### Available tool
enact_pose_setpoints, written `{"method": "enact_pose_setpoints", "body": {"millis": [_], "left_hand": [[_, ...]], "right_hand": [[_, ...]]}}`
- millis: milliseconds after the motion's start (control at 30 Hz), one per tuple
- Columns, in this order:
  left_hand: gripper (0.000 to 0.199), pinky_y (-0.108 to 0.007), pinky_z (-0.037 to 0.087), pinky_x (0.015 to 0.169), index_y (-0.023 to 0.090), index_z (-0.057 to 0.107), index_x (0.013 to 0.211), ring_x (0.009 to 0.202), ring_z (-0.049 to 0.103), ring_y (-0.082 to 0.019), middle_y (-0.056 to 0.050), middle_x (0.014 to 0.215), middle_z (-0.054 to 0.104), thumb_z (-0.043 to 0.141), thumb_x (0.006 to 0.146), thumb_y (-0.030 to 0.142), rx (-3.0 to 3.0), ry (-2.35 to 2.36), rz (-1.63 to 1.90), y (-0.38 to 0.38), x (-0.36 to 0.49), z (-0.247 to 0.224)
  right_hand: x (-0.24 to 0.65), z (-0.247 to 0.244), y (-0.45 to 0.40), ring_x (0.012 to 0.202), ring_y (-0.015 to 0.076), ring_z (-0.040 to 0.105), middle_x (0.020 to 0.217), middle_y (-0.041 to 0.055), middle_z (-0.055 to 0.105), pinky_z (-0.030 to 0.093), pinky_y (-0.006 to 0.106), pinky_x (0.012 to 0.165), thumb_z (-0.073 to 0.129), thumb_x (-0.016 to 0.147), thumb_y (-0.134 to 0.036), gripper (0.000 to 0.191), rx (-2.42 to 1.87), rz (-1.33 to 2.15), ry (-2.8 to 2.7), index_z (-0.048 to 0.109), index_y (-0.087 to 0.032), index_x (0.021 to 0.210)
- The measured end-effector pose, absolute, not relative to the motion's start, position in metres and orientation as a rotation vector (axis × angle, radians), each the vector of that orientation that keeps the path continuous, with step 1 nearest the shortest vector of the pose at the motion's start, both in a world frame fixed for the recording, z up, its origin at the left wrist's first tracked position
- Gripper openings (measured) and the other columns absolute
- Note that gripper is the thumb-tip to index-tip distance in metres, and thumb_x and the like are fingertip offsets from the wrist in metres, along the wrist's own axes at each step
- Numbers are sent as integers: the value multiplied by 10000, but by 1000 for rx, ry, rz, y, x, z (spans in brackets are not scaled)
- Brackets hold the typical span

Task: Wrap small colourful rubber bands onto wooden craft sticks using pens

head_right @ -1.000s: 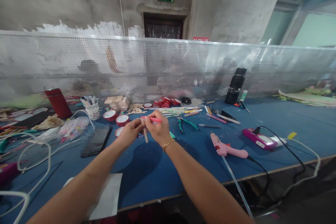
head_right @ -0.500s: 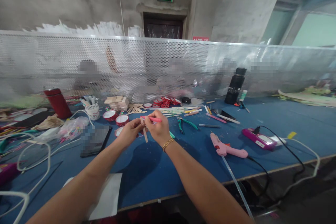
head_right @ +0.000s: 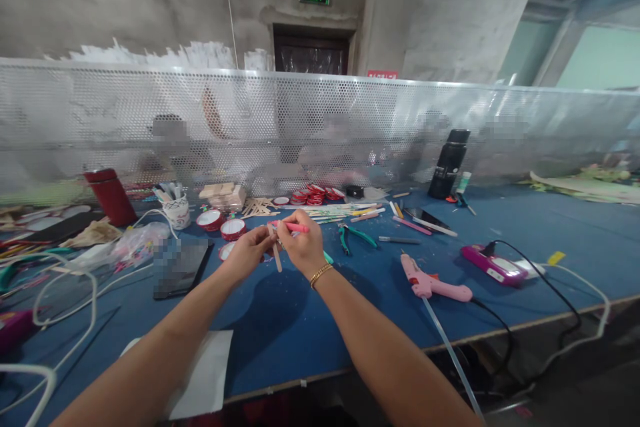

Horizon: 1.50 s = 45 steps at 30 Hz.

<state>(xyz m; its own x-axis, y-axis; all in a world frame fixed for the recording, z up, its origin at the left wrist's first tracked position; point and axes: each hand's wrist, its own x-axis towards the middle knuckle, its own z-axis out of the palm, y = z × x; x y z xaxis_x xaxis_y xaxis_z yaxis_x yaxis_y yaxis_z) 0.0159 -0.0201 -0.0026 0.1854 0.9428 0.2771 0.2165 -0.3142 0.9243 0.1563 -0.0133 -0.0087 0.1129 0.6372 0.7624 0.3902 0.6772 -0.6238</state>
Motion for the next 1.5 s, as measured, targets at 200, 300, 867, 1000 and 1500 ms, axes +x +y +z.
{"method": "enact_pose_setpoints", "body": {"millis": [200,300,867,1000,1500], "left_hand": [[291,-195,368,474,164,571,719,531,530,-97,8,617,621,633,749,447,1700,1099,1194,-18,15,-4],[288,-198,364,475,163,571,728,523,524,-95,3,628,631,628,750,445,1690,1106,1186,-17,15,-5],[292,-207,398,501,161,580,738,541,545,-107,7,616,629,647,734,445,1675,1070,1190,-18,17,-4],[266,-215,404,515,166,569,733,533,539,-105,9,621,624,646,744,421,1664,1065,1182,-18,17,-4],[289,-204,396,500,158,575,725,527,538,-101,15,602,620,649,739,437,1680,1045,1191,-18,17,-4]], "right_hand": [[156,-8,-14,643,147,581,675,-19,617,431,260,631,559,820,-301,139,-872,230,-1525,549,-221,707],[156,-8,-14,650,148,586,682,-16,620,435,259,633,560,823,-311,142,-872,235,-1506,550,-220,715],[156,-8,-15,647,150,584,679,-14,620,436,263,632,559,825,-307,138,-865,235,-1522,550,-223,716],[156,-9,-13,659,150,589,688,-13,622,439,262,643,559,826,-308,141,-872,231,-1514,549,-219,717],[156,-9,-14,650,138,582,679,-21,618,431,247,634,567,821,-291,129,-858,233,-1518,557,-212,719]]}}
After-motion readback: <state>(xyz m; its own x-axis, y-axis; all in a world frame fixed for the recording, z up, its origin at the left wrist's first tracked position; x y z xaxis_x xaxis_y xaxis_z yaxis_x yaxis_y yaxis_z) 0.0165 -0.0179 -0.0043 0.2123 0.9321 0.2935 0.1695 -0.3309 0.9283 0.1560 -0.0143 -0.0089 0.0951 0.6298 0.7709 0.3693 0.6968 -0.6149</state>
